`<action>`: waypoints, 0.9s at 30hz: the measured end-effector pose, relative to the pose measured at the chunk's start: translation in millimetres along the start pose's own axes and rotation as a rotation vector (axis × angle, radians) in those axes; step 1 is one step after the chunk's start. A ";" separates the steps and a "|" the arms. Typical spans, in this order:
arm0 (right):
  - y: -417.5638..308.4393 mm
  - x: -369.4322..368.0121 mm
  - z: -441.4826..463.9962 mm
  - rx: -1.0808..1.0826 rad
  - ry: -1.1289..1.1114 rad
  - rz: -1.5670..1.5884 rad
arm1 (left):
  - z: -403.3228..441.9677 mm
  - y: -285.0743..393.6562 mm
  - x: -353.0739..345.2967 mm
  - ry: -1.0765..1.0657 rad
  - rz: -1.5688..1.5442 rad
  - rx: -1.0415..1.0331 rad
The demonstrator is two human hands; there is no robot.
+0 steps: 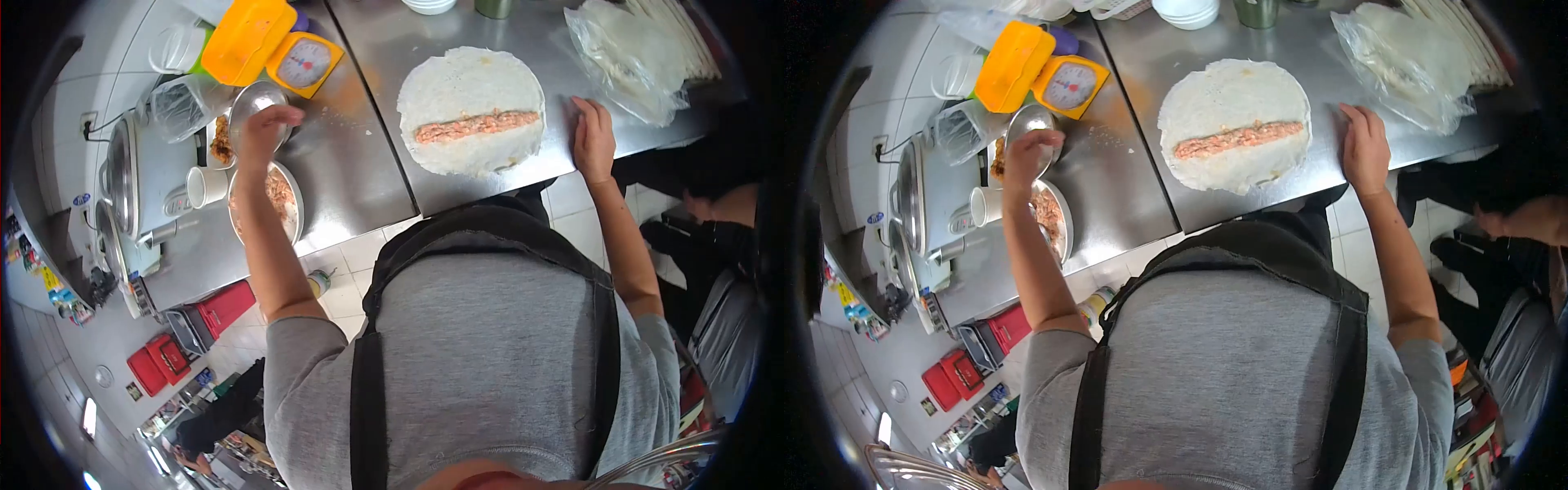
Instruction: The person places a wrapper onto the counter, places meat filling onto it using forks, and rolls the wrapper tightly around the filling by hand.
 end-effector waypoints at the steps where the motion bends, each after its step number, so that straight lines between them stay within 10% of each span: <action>1: 0.4 -6.0 -0.1 0.023 -0.061 0.042 | 0.5 40.1 -29.1 0.013 -0.081 -0.097; 8: -7.8 -7.5 5.8 0.100 -0.141 0.060 | -13.4 100.6 -184.1 -0.095 0.624 -0.566; 20: -1.7 -7.6 4.9 0.082 -0.159 0.094 | 62.5 96.4 -204.3 -0.216 1.135 -0.721; 27: -3.3 -7.9 6.3 0.080 -0.162 0.075 | -8.0 78.5 -194.4 -0.407 0.921 -0.631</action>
Point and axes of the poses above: each hand's wrist, its own z-axis towards the middle knuckle, its own x-axis out of the back of the hand, y = z × x, the point moved 8 cm from there along z, towards the middle knuckle, and after that the axes turned 10 degrees about -x, right-handed, at the moved point
